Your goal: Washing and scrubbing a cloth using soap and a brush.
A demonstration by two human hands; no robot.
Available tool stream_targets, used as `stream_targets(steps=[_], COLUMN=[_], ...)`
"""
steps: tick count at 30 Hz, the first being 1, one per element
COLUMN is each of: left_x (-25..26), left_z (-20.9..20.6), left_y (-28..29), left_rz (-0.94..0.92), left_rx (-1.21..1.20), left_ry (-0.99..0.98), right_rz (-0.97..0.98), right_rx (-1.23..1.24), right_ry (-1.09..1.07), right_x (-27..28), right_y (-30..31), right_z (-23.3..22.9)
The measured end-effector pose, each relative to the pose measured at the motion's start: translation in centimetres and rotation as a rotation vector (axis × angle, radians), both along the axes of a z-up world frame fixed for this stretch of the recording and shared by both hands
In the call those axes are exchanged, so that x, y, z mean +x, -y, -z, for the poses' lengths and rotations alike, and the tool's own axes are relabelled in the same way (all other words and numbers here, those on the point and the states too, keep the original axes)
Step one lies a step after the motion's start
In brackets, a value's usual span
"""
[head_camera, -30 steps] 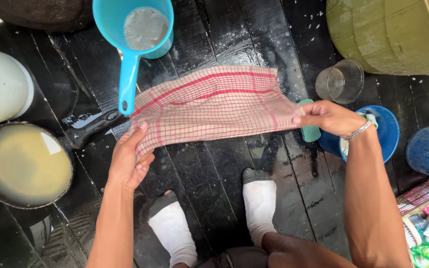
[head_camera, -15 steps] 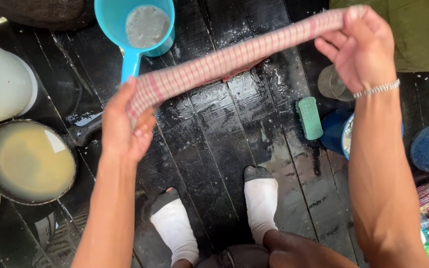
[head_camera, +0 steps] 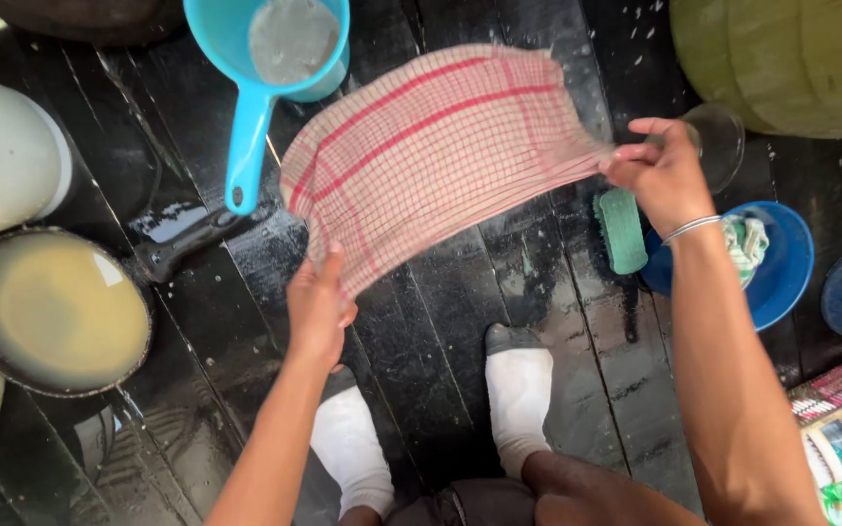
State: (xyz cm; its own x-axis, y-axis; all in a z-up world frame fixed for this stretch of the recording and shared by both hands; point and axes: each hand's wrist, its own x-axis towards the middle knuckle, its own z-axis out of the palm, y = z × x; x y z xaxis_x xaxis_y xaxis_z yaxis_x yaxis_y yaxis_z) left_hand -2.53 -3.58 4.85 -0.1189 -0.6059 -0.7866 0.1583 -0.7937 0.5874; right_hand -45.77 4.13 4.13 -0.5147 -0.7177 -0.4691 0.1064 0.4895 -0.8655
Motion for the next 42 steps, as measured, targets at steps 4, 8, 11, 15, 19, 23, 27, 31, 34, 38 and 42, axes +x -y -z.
stream_targets(steps=[4,8,11,15,19,23,27,31,34,38,42], left_x=[0.3,0.6,0.3,-0.1,0.9,1.0,1.3,1.6,1.0,0.9,1.7], left_z=[2.5,3.7,2.6,2.3,5.5,3.8,3.0,3.0,3.1,3.8,4.3], left_y=[-2.3,-2.3,-1.7,-1.5,-3.3,-3.2,-3.2,-3.3,-2.8,-4.0,-3.6], left_rz=[0.072,0.179,0.182,0.170,0.222,0.274,0.269,0.279,0.273,0.301,0.308], left_rx=[-0.087,-0.336,-0.352,-0.288,-0.483,-0.585,-0.516,-0.528,-0.513,-0.547,-0.630], left_ry=[0.192,0.444,0.446,0.422,0.460,0.528,0.579,0.617,0.614,0.652,0.671], right_rz=[-0.160,-0.302,-0.337,-0.274,-0.345,-0.730,-0.880,-0.406,-0.278,-0.725,-0.984], right_rx=[0.039,0.167,0.362,0.202,-0.057,0.106,0.246,0.121,0.046,-0.137,-0.030], right_ry=[-0.584,-1.115,-1.230,-1.085,-0.867,-0.919,-1.321,-1.330,-1.273,-0.919,-0.880], right_x=[2.9,7.6,8.6,7.8,13.7,16.9,10.2,6.0,7.9,19.8,23.4], right_y=[-3.0,-4.7,-6.5,-6.4,0.8,4.9,4.0,3.8,4.4,4.1,5.3], right_z=[0.7,0.2,1.9,3.8,-1.7,0.7,5.9,3.1,2.1,0.8,0.4])
